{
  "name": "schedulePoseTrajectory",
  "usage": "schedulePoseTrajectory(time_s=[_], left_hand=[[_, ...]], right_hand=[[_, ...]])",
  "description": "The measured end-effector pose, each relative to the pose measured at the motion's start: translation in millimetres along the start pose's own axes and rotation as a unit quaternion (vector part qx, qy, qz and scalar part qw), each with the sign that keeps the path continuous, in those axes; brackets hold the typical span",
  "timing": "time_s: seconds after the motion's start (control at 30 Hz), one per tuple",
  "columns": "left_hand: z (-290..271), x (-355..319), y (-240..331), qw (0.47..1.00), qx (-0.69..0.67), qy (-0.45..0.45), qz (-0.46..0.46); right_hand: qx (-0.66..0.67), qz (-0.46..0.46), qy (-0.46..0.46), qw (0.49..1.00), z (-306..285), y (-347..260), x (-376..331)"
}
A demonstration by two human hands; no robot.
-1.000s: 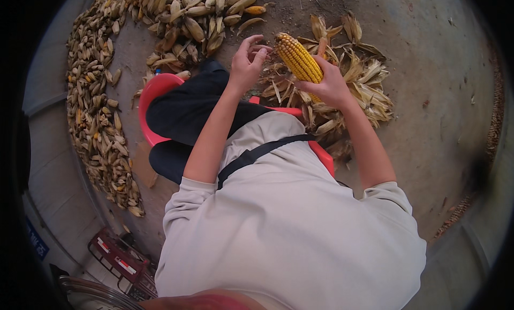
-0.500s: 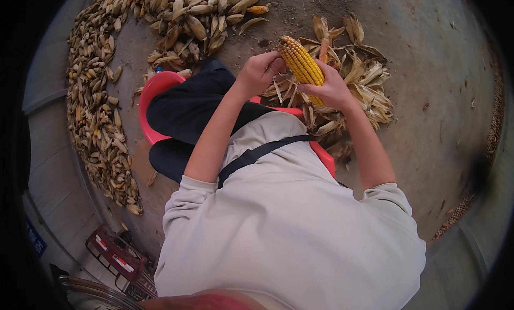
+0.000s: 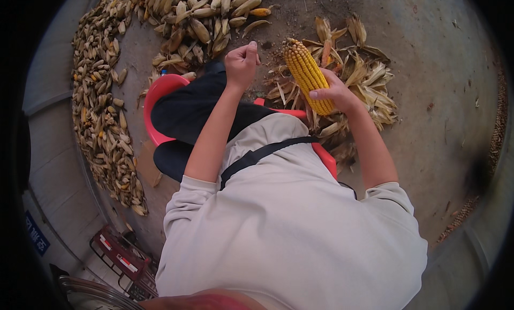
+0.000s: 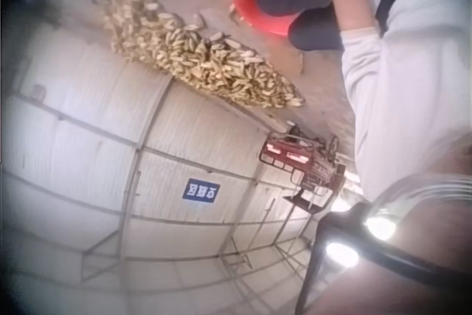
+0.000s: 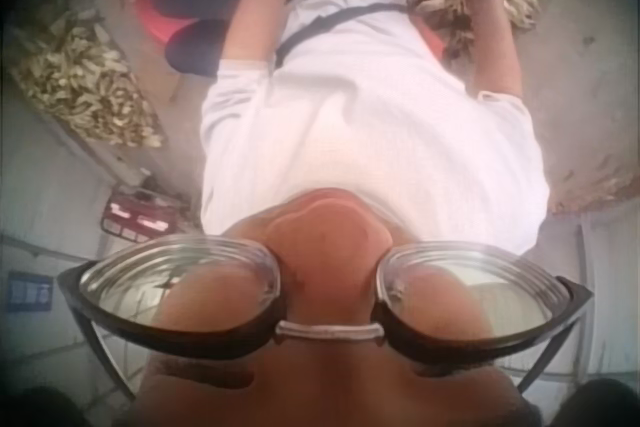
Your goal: The person sits on a red stool and shucks corn cobs by hand, removing kernels into a pink basin. They peel back the husks and pull the kernels off the cob, collecting them in the basin while discarding the husks and cobs onto the floor.
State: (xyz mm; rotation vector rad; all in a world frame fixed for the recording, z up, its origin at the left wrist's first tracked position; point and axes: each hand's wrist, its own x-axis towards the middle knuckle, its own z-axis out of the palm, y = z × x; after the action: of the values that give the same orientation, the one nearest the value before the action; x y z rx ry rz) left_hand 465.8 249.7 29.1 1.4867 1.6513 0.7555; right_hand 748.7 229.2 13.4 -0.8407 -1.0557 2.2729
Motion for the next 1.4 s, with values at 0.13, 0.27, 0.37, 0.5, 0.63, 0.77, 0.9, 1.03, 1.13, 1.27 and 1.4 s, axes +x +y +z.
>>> schedulePoseTrajectory(time_s=[0.13,0.27,0.37,0.5,0.63,0.77,0.9,1.03,1.13,1.27,1.4], left_hand=[[8,-13,-1,0.912,0.353,0.088,0.189],[1,-22,8,0.988,0.1,-0.023,0.119],[-16,-26,26,0.972,-0.186,-0.124,0.075],[-23,-34,49,0.87,-0.438,-0.19,0.122],[-13,-48,65,0.822,-0.519,-0.209,0.104],[9,-49,47,0.852,-0.508,-0.073,0.107],[32,-41,12,0.928,-0.35,0.088,0.094],[38,-44,3,0.9,-0.424,0.073,0.072],[31,-48,7,0.824,-0.566,0.004,0.042],[26,-49,8,0.807,-0.589,-0.007,0.035],[27,-49,6,0.802,-0.598,0.007,0.009]], right_hand=[[0.0,0.006,-0.041,0.999,10,-10,1],[-0.034,-0.008,-0.046,0.998,24,-15,9],[-0.007,-0.003,-0.08,0.997,29,-15,14],[0.158,0.054,-0.232,0.958,39,-9,28],[0.279,0.08,-0.346,0.892,48,7,45],[0.238,0.108,-0.233,0.937,53,14,52],[-0.005,0.056,-0.052,0.997,56,20,56],[-0.174,0.023,0.008,0.984,66,21,59],[-0.197,0.015,0.022,0.98,62,27,60],[-0.25,0.0,0.014,0.968,54,30,62],[-0.332,-0.002,0.037,0.943,60,25,64]])
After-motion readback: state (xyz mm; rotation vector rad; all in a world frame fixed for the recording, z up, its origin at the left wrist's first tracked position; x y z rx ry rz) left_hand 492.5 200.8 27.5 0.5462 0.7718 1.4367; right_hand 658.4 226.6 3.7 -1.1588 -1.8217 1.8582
